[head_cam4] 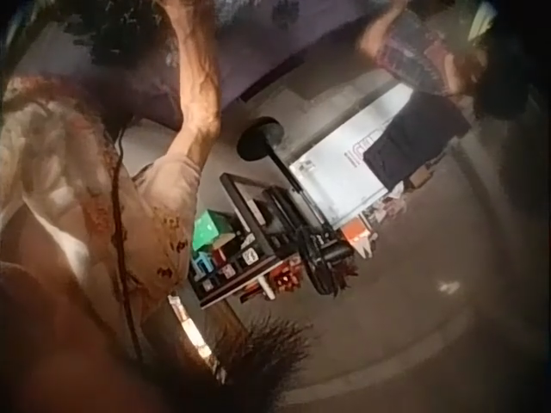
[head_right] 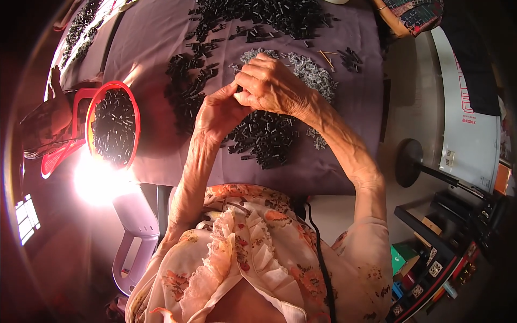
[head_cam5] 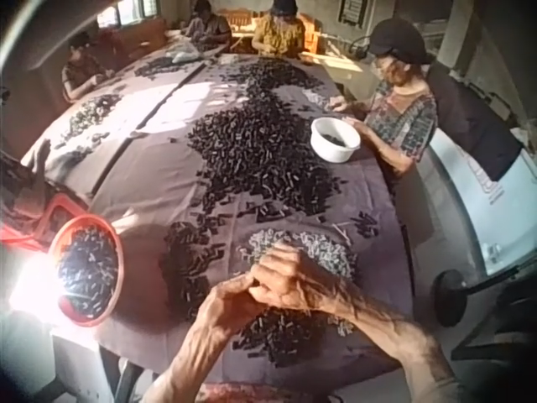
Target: The person assembles components by picking up black plastic pieces and inserting small grey parts into them by hand.
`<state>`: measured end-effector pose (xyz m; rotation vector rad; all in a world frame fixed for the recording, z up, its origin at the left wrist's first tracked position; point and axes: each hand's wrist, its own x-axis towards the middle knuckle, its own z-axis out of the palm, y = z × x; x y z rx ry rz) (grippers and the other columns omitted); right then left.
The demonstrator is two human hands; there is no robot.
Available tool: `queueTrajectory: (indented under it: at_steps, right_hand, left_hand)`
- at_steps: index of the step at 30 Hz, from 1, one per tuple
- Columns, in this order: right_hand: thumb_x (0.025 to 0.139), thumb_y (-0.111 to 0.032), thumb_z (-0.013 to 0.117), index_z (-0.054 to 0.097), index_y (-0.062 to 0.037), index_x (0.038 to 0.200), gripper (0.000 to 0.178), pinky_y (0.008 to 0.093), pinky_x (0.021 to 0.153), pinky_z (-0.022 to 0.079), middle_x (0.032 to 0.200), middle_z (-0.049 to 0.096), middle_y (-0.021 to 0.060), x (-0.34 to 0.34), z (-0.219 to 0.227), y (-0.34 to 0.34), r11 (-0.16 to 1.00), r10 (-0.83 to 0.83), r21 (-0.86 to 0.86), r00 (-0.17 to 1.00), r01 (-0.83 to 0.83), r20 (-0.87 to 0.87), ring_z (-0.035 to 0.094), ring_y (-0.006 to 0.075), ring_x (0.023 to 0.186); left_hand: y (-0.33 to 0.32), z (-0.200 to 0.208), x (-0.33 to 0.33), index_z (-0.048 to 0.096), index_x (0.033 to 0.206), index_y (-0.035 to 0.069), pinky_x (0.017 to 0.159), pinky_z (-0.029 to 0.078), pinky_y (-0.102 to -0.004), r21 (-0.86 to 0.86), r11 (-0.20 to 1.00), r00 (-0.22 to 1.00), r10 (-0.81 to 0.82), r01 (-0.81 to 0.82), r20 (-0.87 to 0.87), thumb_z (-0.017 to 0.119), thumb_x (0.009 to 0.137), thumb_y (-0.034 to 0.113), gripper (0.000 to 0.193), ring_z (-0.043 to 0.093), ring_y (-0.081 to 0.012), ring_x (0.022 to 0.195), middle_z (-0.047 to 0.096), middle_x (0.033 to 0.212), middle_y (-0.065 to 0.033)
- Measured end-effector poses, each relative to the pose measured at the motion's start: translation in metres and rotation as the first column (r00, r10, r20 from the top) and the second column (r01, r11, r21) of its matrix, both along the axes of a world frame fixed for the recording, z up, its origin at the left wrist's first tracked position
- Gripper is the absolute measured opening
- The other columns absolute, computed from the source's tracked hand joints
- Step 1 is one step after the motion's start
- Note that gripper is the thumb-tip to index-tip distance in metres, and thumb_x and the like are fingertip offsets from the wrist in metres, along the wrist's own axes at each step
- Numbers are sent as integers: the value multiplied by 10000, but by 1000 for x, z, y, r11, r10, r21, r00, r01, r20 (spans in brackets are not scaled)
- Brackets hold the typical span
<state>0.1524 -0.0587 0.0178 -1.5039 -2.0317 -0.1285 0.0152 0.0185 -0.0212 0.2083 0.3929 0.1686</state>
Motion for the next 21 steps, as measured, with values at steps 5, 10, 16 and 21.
queueTrajectory:
  at_steps: [5, 10, 16, 21]
  right_hand:
    - [634, -97, 606, 468, -49, 651, 147, 327, 651, 432, 615, 486, 59, -4, 3, 0, 996, -58, -62, 998, 58, -1, 518, 222, 602]
    - [709, -311, 681, 553, -28, 1011, 433, 373, 735, 452, 857, 612, 112, -7, -1, -1, 979, -146, -160, 980, 124, -138, 596, 270, 804]
    - [771, -70, 585, 600, 11, 813, 92, 332, 598, 475, 779, 607, 113, 12, -41, 9, 943, -294, -226, 933, 246, -210, 596, 261, 668]
    - [758, -70, 578, 588, -25, 777, 50, 352, 697, 439, 723, 586, 93, 11, -70, 49, 946, -297, -146, 954, 288, -45, 567, 253, 704]
  left_hand:
    - [-1, -2, -2, 567, 919, -19, 761, 494, -368, 58, 998, 1000, 16, -15, -15, 517, 867, 158, 190, 587, -216, 810, 595, 879, -104]
    - [25, 2, -22, 612, 848, 3, 662, 482, -265, 510, 853, 978, 184, -110, -97, 571, 835, 155, 158, 582, -133, 700, 610, 757, -70]
    - [95, 49, -95, 621, 944, 4, 665, 444, -210, 980, 195, 651, 737, 50, -180, 643, 782, 145, 215, 559, -97, 700, 622, 771, -40]
    - [136, 27, -160, 656, 942, 76, 696, 460, -263, 879, -80, 476, 861, 471, -177, 637, 760, 137, 193, 595, -133, 726, 657, 825, -56]
